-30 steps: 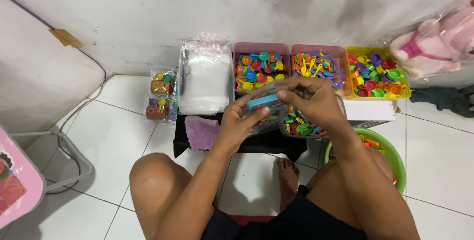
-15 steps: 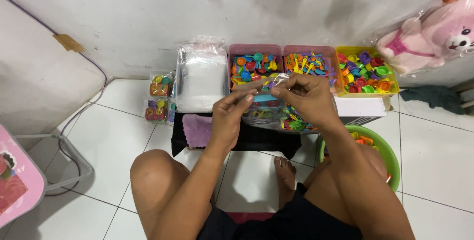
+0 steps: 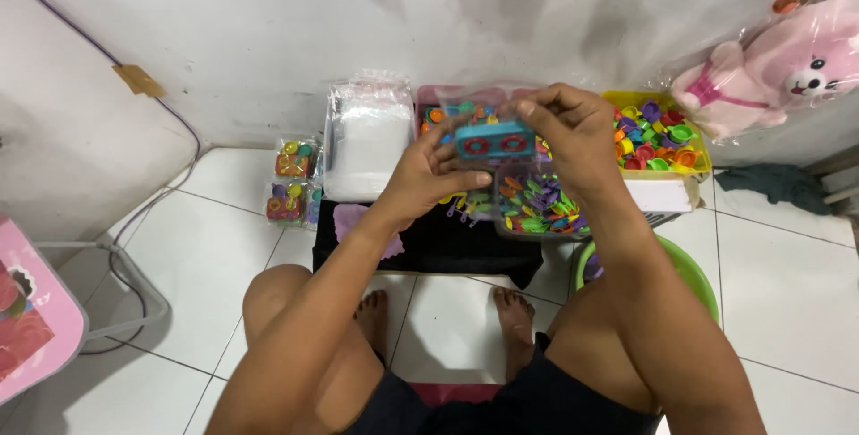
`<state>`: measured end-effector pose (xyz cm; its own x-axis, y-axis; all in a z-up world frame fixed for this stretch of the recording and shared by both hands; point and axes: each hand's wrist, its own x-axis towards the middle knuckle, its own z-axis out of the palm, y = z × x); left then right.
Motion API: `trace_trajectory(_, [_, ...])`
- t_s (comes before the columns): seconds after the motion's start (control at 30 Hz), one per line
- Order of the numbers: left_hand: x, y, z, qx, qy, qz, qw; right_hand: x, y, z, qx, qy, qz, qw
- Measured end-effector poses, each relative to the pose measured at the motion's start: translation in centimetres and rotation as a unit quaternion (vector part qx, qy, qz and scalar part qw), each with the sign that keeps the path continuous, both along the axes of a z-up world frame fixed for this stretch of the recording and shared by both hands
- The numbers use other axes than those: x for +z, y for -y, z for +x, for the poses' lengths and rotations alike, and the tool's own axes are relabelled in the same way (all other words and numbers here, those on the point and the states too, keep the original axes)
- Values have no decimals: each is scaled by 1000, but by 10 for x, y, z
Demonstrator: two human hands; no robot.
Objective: Sorting small plastic toy components from bins and packing them into individual plastic bags.
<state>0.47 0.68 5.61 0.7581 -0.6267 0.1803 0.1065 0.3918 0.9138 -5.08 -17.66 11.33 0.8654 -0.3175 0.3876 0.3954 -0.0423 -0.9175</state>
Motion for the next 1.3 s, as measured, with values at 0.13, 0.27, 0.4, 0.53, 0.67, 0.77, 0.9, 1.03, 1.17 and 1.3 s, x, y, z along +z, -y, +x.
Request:
trace_trajectory(0.13, [-1,11,9,2,2,31,1000,1,3,13,1,9,69,998])
trace_trajectory(0.27, [9,14,23,31,2,73,997,17,-3,15,1,-7,-7,1000])
trace_trajectory(0.4, [24,6,27,9,21,81,996,13,3,27,-14,-16,-44,999])
trace_trajectory(0.53, [-8,2,40,1,54,108,993,18,-2,29,-21,-11,-33,999])
trace_trajectory(0.67, [-37,1,49,-40,56,151,986,4,0,34,-25,-9,8,1000])
trace_trajectory(0.77, [-51,3,56,-54,48,166,983,-8,7,47,-3,-8,42,999])
trace_trajectory(0.9, [-82,13,72,-58,77,186,978,-25,17,55,17,-24,78,997])
trace_trajectory(1.03, [-89,15,86,-52,91,218,970,-35,24,64,36,-20,86,995])
trace_trajectory(1.17, [-87,15,91,-50,76,210,973,-43,32,70,57,-1,93,994])
trace_trajectory(1.3, [-54,13,88,-22,110,177,978,-46,34,72,65,3,102,993])
